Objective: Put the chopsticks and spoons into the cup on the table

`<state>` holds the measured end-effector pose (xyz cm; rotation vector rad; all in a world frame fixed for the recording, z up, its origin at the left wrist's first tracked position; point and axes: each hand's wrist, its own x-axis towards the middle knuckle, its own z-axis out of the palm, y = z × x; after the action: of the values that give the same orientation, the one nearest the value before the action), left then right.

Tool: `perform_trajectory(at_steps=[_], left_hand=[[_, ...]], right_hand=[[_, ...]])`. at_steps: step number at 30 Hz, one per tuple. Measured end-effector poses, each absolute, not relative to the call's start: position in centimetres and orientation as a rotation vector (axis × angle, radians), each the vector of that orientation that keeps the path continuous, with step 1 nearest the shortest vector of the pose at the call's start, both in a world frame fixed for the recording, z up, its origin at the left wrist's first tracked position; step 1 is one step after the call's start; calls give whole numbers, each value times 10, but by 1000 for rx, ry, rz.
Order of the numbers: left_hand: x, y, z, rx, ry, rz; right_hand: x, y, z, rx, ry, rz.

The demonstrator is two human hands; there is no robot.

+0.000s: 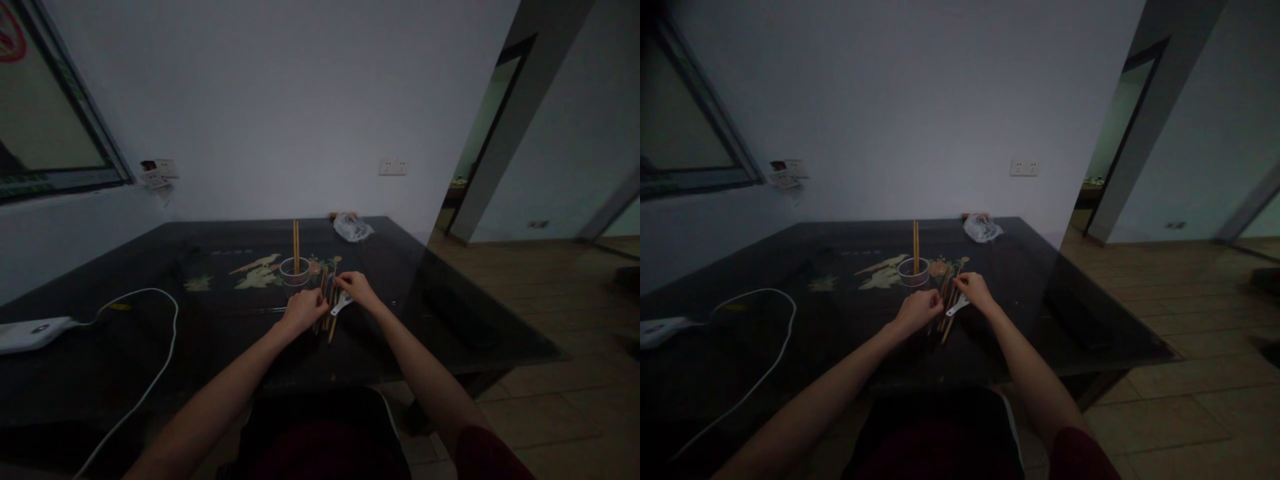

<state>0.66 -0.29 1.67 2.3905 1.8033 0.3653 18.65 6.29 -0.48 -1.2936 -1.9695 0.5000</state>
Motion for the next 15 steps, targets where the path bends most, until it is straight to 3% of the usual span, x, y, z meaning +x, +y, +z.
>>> perform_trajectory(at_steps=[5,15], left_hand=[[14,-5,30,2430,1735,398],[73,9,49,2612,1710,258]], right_hand=[[191,64,-2,-1204,-1873,755],[225,68,10,-1288,-1628,881]])
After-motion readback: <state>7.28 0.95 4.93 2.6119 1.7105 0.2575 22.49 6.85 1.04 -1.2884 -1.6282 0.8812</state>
